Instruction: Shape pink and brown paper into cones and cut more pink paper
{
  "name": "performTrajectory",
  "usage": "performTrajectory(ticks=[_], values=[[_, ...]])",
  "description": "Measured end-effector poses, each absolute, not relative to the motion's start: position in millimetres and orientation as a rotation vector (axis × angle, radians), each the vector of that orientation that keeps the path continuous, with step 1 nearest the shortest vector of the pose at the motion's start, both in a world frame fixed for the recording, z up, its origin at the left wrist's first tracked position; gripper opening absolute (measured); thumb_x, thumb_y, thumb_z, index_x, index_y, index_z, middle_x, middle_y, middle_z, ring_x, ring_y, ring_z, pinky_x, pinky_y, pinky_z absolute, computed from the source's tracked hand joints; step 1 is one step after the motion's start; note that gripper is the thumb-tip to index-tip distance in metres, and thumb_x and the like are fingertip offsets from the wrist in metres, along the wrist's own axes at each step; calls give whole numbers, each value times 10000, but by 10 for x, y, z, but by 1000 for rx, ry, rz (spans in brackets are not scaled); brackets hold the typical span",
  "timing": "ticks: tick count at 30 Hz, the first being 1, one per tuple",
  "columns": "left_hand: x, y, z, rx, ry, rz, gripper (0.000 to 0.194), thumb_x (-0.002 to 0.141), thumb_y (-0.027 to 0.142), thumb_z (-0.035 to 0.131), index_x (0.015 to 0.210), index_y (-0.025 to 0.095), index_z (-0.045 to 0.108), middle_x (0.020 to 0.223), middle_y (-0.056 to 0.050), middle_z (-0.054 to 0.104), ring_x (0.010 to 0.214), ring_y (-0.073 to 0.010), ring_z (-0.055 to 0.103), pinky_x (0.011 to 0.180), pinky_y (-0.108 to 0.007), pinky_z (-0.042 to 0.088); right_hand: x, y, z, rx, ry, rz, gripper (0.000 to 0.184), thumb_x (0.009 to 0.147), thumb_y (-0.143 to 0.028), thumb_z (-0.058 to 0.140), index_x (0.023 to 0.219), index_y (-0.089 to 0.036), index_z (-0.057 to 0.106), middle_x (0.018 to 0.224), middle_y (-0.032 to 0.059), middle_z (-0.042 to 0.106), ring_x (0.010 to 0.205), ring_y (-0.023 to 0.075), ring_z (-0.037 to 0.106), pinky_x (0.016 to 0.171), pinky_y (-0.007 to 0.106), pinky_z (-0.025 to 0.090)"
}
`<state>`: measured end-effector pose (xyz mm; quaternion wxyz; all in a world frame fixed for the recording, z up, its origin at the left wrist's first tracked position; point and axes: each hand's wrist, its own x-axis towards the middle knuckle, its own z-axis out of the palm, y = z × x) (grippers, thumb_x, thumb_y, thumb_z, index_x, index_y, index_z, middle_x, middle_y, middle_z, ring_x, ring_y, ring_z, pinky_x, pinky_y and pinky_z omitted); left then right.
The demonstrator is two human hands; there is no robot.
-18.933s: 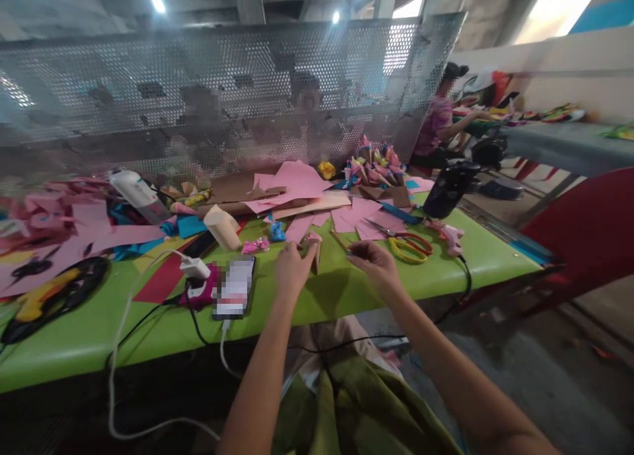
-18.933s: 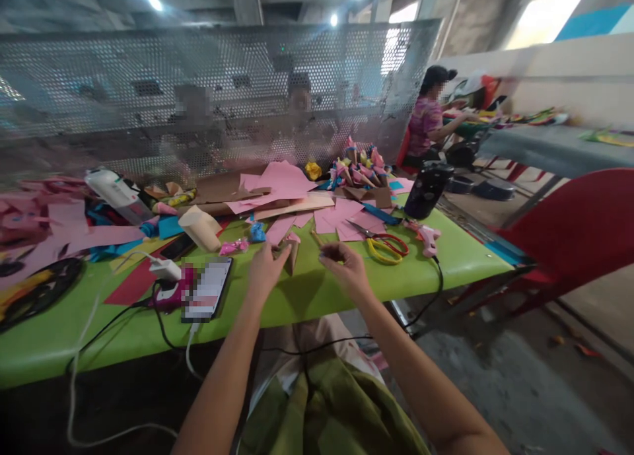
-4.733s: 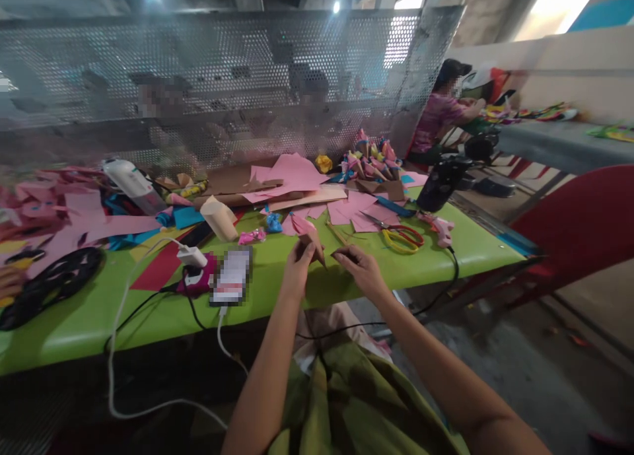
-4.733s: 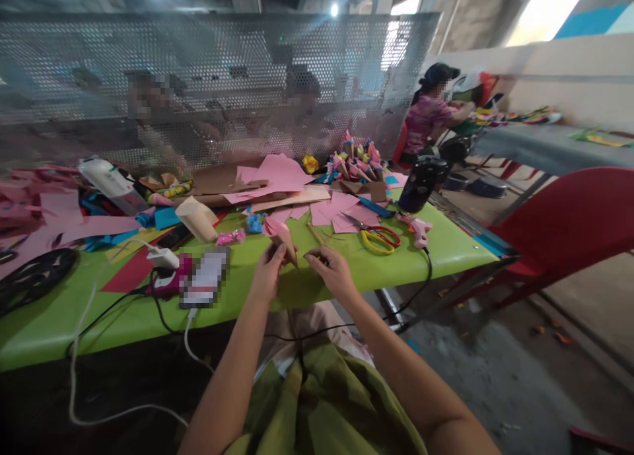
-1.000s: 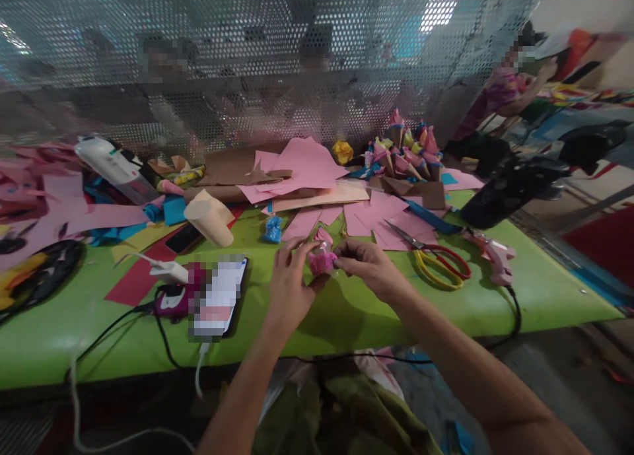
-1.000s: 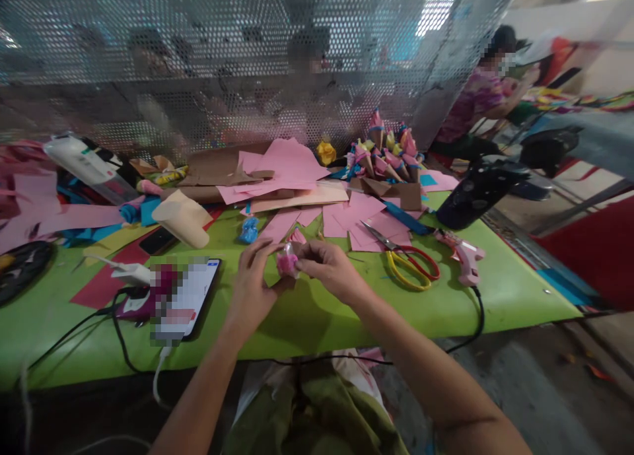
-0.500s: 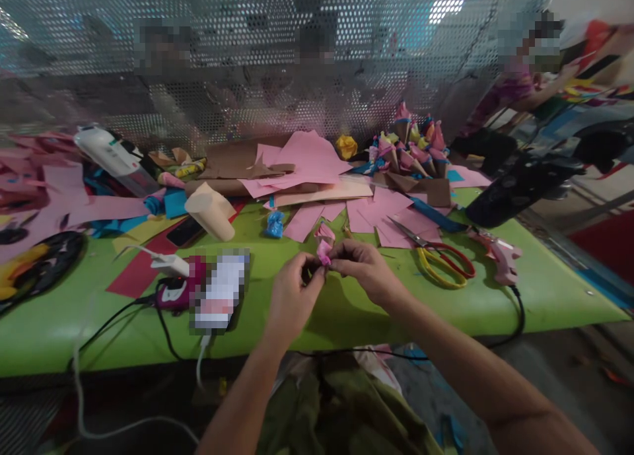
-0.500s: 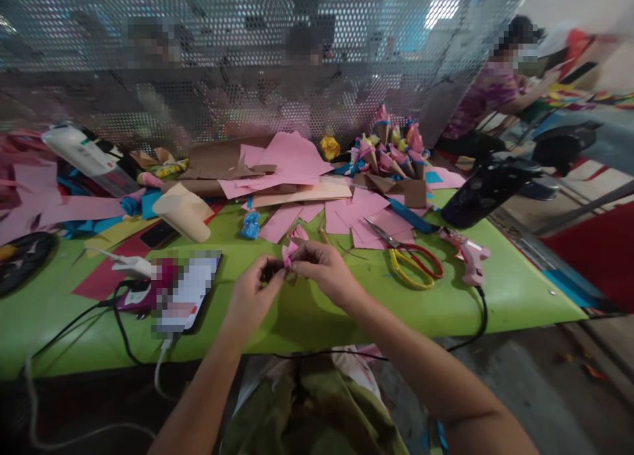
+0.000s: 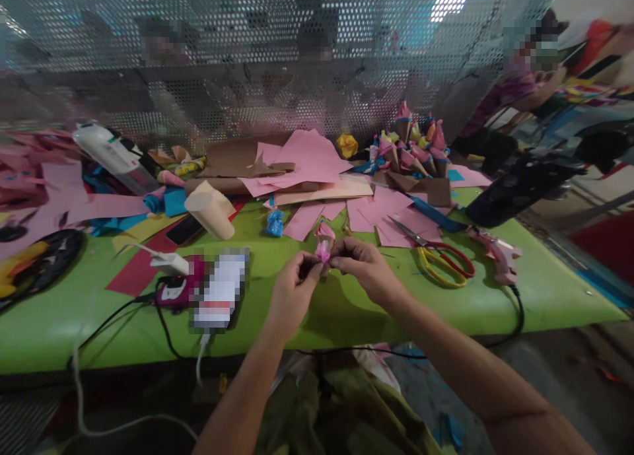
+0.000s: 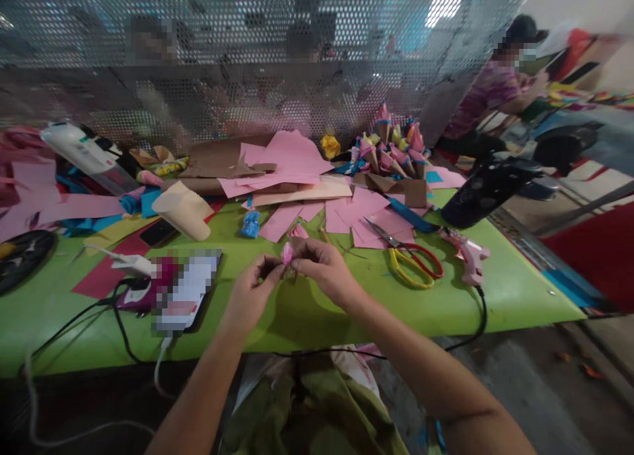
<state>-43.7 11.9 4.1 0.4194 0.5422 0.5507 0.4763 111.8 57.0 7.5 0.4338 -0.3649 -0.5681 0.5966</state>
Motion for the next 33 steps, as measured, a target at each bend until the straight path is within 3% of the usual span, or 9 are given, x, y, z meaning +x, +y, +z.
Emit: performTrajectory(ticks=[17, 28, 30, 33], values=[[-447, 85, -45, 1468, 1475, 1298, 122, 921, 325, 557, 875, 212, 546, 837, -20, 637, 786, -165, 585, 733, -292, 464, 1151, 574, 27, -989, -1442, 1358, 153, 691, -307, 642, 640, -214, 533, 622, -30, 450, 627, 138, 393, 580, 274, 309], [-466, 60, -10, 1738, 1407, 1318, 101, 965, 305, 540, 965, 209, 571, 919, -47, 643, 884, -187, 621, 822, -326, 505, 1168, 559, 82, -892, -1412, 1415, 86, 704, -278, 627, 710, -209, 576, 671, -19, 548, 662, 148, 489, 641, 285, 390], [-505, 80, -8, 1833, 1403, 1363, 153, 946, 326, 601, 1049, 216, 577, 1028, -69, 641, 989, -210, 624, 882, -354, 512, 1175, 561, 88, -874, -1409, 1442, 85, 706, -273, 635, 714, -210, 578, 670, -16, 563, 655, 149, 501, 642, 286, 408], [-564, 113, 18, 2002, 1411, 1380, 461, 861, 314, 733, 1269, 252, 531, 1282, -108, 602, 1241, -267, 561, 1039, -435, 466, 1182, 563, 94, -842, -1398, 1482, 92, 702, -269, 643, 698, -213, 570, 648, -18, 562, 634, 146, 501, 627, 285, 419]])
